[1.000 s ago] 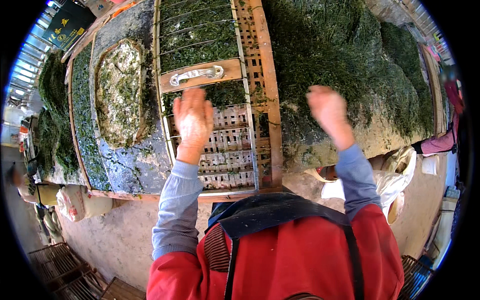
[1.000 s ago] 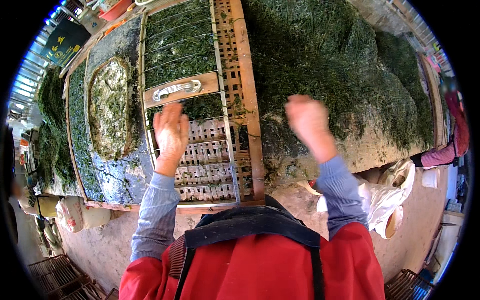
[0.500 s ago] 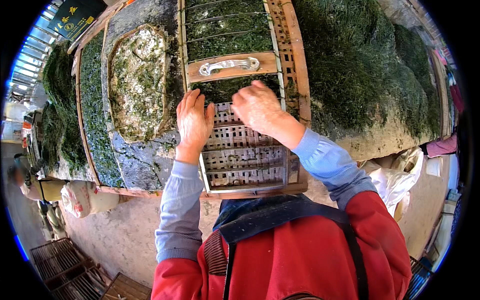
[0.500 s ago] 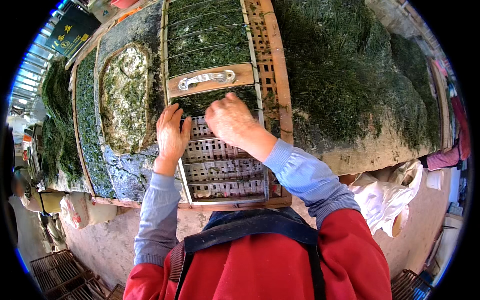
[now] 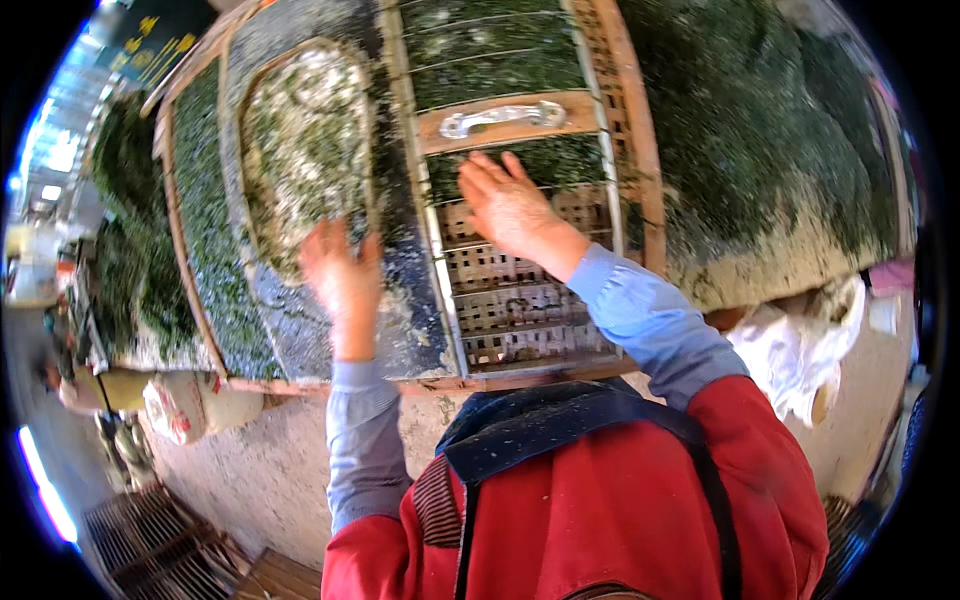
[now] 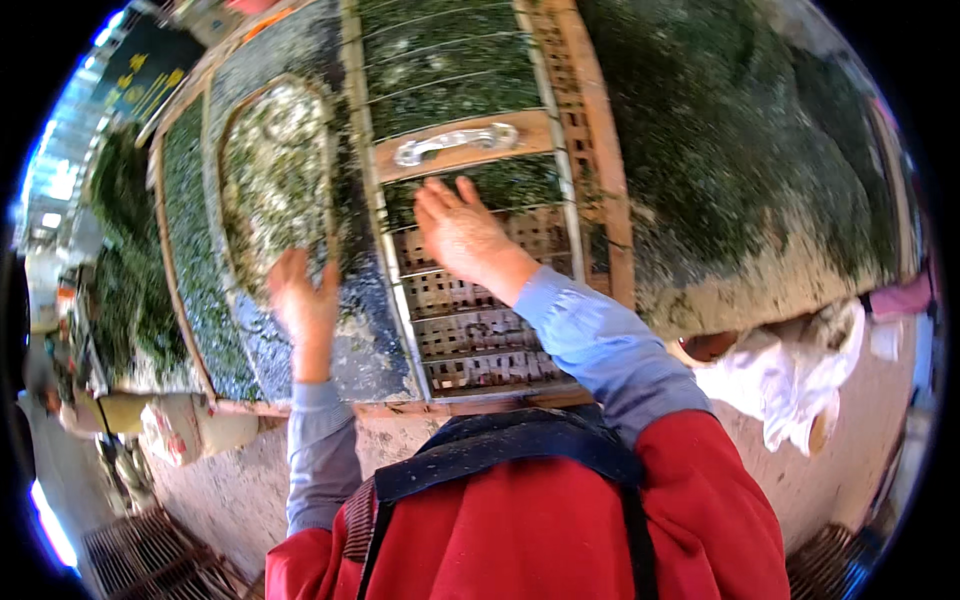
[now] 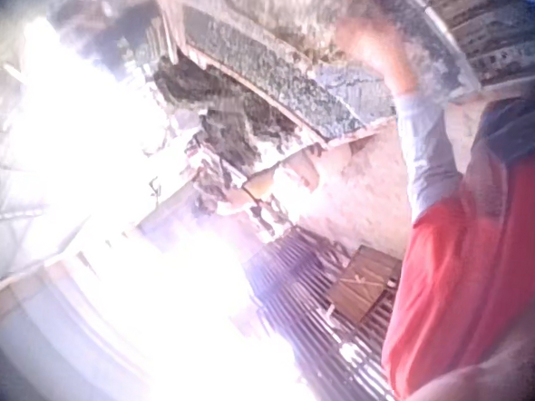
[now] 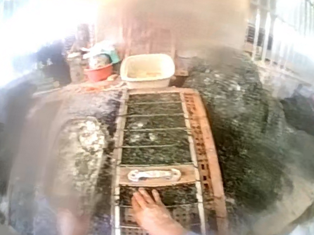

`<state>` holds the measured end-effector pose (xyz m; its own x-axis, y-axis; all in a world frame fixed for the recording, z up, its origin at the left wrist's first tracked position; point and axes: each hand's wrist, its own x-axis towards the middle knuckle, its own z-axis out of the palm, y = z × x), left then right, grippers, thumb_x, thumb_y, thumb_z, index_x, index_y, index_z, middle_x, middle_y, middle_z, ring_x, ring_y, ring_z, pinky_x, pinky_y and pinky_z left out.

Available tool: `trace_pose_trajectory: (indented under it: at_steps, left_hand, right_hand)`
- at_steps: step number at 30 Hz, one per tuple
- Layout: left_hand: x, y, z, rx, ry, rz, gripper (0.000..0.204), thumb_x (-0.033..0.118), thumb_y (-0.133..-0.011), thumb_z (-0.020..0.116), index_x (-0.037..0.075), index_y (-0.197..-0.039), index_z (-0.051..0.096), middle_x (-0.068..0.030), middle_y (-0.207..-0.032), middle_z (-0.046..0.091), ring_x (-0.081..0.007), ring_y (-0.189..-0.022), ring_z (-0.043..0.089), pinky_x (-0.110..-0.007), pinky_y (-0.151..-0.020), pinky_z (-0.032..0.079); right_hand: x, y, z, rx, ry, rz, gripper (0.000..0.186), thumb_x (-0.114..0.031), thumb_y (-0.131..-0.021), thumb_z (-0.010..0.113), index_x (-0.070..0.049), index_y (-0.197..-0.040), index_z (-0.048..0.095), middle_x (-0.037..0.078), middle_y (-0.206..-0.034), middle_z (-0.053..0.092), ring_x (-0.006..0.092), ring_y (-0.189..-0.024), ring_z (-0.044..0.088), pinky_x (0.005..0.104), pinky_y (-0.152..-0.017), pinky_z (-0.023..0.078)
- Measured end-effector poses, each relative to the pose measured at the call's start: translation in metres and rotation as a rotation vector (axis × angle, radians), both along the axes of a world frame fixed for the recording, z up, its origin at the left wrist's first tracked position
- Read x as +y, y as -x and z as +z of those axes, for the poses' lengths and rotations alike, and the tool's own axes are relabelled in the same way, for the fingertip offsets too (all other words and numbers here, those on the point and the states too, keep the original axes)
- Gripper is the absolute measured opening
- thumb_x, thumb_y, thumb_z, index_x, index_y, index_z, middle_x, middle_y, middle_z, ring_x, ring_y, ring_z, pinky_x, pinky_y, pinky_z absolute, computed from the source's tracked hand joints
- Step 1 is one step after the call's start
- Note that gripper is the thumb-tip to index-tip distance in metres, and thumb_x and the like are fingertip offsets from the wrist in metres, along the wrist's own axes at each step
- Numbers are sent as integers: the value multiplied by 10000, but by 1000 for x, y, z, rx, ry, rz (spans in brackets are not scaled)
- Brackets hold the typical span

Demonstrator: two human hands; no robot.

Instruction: The person processes tea leaves by hand by picking up clusters of leaves from a large mound and spreading them into a wooden pressing frame.

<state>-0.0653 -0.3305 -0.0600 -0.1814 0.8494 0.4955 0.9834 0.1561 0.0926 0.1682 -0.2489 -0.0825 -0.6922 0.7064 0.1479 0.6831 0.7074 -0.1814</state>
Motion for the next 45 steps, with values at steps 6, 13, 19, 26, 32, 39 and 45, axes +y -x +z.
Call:
trace_pose_trajectory:
  at_steps: [6,13,19,26,32,39,45]
  left_hand:
    - [-48,56,-31,-171,68,-181,389,31,-734,671,46,-1118,605,-127,-1113,572,-309,-1042,499,-383,-902,416]
    - [-30,97,1,-418,271,-416,237,-88,-631,640,28,-836,656,-101,-860,640,-250,-782,599,-322,-709,491]
    - [35,55,51,-872,365,-485,101,-61,-743,629,-13,-826,661,-56,-854,648,-106,-722,582,-209,-640,470]
    - [68,-66,22,-137,150,-653,337,-67,-735,551,76,-1028,635,-98,-1096,623,-216,-996,606,-385,-915,447]
    - [53,-62,-8,117,268,-647,432,-38,-655,593,30,-1081,609,-82,-1193,559,-234,-1198,470,-453,-1060,290]
    - [48,-49,16,247,300,-634,389,39,-695,534,90,-1060,661,-3,-1223,553,-244,-1316,331,-513,-1104,151]
    - [82,-29,25,206,392,-831,267,71,-721,607,151,-958,699,24,-1109,612,-270,-1228,405,-454,-1029,313]
  right_hand:
    - [-34,-26,16,300,-224,78,210,-101,-828,561,-13,-1016,592,188,-1216,479,311,-1257,370,529,-1051,279]
    - [-82,-181,-19,580,18,-905,291,-104,-774,667,-36,-1044,581,118,-1118,539,234,-720,604,341,-646,530]
    - [-37,-178,16,324,-44,-584,539,-133,-732,711,-136,-1225,491,72,-1246,444,249,-873,602,386,-716,526]
    - [8,-159,5,62,-59,-406,107,-57,-782,604,-59,-887,580,82,-847,558,277,-776,608,381,-661,529]
    - [-7,-113,44,751,252,-347,39,-77,-819,636,-62,-792,612,53,-764,644,132,-664,619,258,-568,535]
    - [-40,-79,29,-166,107,-189,214,-275,-815,628,-64,-778,630,71,-714,618,213,-631,645,338,-544,538]
    - [-6,-72,28,165,194,-12,95,-109,-788,620,-95,-696,641,69,-637,625,170,-588,635,305,-539,521]
